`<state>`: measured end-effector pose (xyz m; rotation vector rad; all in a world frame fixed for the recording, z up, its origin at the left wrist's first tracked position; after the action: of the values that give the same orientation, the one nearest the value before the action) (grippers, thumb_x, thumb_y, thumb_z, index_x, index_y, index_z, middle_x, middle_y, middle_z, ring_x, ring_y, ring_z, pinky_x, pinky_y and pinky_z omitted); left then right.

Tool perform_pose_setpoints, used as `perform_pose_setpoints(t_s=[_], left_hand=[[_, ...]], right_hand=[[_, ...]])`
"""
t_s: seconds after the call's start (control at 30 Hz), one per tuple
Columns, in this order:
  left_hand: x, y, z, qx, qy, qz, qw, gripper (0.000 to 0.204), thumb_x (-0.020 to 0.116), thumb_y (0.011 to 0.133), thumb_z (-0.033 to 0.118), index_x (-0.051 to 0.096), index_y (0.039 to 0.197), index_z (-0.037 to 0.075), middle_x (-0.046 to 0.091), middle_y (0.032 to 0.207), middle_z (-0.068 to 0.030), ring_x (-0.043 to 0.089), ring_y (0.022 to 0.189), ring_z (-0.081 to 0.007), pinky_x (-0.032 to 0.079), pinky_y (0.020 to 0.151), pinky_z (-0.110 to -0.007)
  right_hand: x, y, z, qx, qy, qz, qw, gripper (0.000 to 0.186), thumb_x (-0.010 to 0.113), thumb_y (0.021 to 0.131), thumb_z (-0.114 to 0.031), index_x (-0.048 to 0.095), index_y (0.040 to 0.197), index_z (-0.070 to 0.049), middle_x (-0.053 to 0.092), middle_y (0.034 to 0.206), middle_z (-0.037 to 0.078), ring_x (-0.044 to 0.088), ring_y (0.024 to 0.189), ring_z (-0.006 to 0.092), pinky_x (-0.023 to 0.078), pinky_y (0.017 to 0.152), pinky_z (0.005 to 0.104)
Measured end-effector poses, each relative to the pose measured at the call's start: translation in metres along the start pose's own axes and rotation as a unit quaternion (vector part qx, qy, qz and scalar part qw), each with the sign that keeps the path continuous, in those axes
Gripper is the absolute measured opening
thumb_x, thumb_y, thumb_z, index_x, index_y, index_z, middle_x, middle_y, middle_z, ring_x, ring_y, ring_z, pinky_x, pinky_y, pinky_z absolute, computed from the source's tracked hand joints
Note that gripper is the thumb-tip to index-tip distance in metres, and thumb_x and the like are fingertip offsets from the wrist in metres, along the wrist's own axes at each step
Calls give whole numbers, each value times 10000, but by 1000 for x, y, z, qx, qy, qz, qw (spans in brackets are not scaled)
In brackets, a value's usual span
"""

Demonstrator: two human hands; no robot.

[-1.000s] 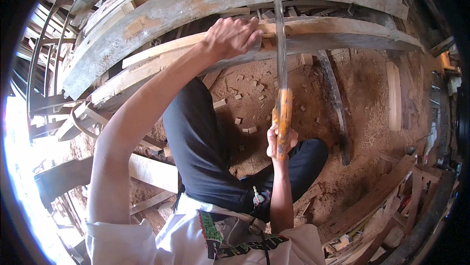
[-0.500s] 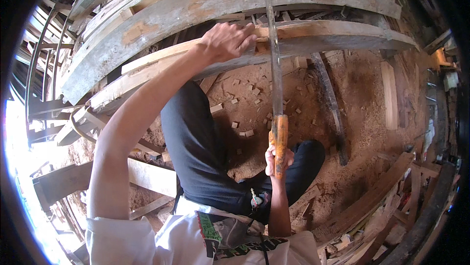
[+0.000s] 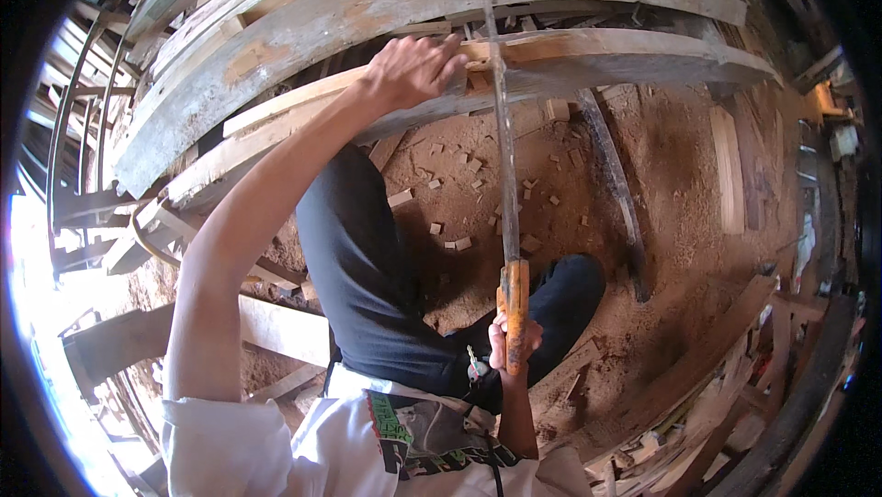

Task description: The person uses a hand saw to cut a small wooden plank resting on a stack of lumber. They hold the wood with their left hand and saw with their right, completing the cut and separating the piece.

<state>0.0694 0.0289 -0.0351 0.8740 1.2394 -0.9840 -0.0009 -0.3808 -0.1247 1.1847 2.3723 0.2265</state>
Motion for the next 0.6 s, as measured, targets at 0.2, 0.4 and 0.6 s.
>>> perform_pose_setpoints(t_s=[0.2, 0.4, 0.6], left_hand=[[-8, -6, 7, 36, -5, 103, 994, 484, 369, 1016, 416, 487, 1282, 29, 653, 744, -248, 645, 695, -417, 515, 638, -513], [-8, -4, 5, 15, -10, 76, 997, 507, 367, 1012, 426, 491, 1288, 19, 666, 779, -246, 650, 739, -420, 518, 681, -511], [-10, -5, 6, 9, 10, 51, 999, 513, 293, 1018, 441, 499, 1232, 23, 665, 754, -227, 671, 699, -385, 553, 620, -476]], right_hand=[[-9, 17, -15, -1, 7, 13, 1000, 128, 671, 747, -166, 601, 709, -66, 567, 609, 79, 585, 543, 271, 462, 525, 365], [15, 87, -12, -79, 10, 13, 997, 172, 625, 839, -218, 601, 796, -53, 589, 657, 81, 600, 569, 263, 462, 540, 358], [42, 135, 5, -96, 48, 5, 994, 225, 636, 864, -236, 572, 766, -44, 573, 633, 93, 594, 543, 274, 461, 535, 354]])
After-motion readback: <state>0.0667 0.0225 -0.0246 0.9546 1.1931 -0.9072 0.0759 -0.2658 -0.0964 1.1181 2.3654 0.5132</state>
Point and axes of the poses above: each hand's wrist, its own y-axis towards the middle knuckle, its own x-axis out of the palm, z = x × y, the point moved 6 cm from there along y, towards the middle knuckle
